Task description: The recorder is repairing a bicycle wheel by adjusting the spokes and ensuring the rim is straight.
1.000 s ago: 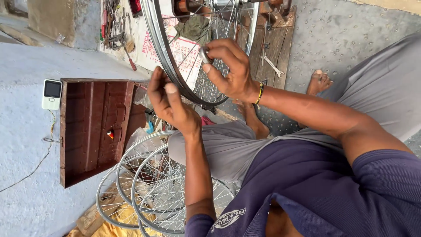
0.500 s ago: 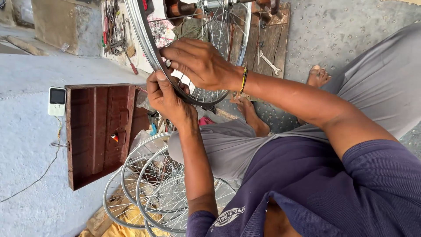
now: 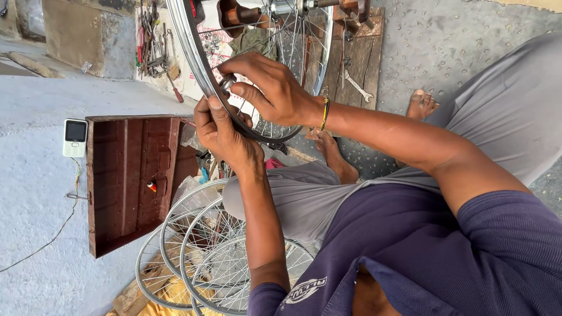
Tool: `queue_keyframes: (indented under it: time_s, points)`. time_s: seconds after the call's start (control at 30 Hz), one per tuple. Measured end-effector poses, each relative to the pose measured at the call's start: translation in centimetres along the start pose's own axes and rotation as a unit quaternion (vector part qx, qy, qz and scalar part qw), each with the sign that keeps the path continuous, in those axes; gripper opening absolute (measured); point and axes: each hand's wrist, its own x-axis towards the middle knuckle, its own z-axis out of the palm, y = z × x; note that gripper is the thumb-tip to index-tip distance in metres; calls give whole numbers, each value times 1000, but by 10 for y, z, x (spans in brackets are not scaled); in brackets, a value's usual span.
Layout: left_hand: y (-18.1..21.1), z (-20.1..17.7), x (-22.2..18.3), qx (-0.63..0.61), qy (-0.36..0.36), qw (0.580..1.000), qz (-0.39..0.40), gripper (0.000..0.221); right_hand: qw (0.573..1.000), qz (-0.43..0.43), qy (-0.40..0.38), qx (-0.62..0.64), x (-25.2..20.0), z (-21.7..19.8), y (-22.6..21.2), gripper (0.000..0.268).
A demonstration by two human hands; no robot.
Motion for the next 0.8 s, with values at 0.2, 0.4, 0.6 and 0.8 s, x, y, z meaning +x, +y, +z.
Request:
queue_keyframes:
  time_s: [0.2, 0.4, 0.6, 0.8]
  points:
    - [6, -2, 6, -4, -1, 1000, 18, 30, 997, -75, -3, -37, 2, -7, -3, 24]
    - [15, -1, 9, -14, -128, 992, -20, 38, 990, -96, -62, -79, -1, 6, 30, 26]
    - [-3, -15, 14, 52, -31, 998, 24, 39, 972, -172, 61, -151, 34, -11, -26, 31]
    - [27, 5, 6, 7, -122, 992, -42, 37, 984, -54, -100, -134, -2, 17, 35, 30]
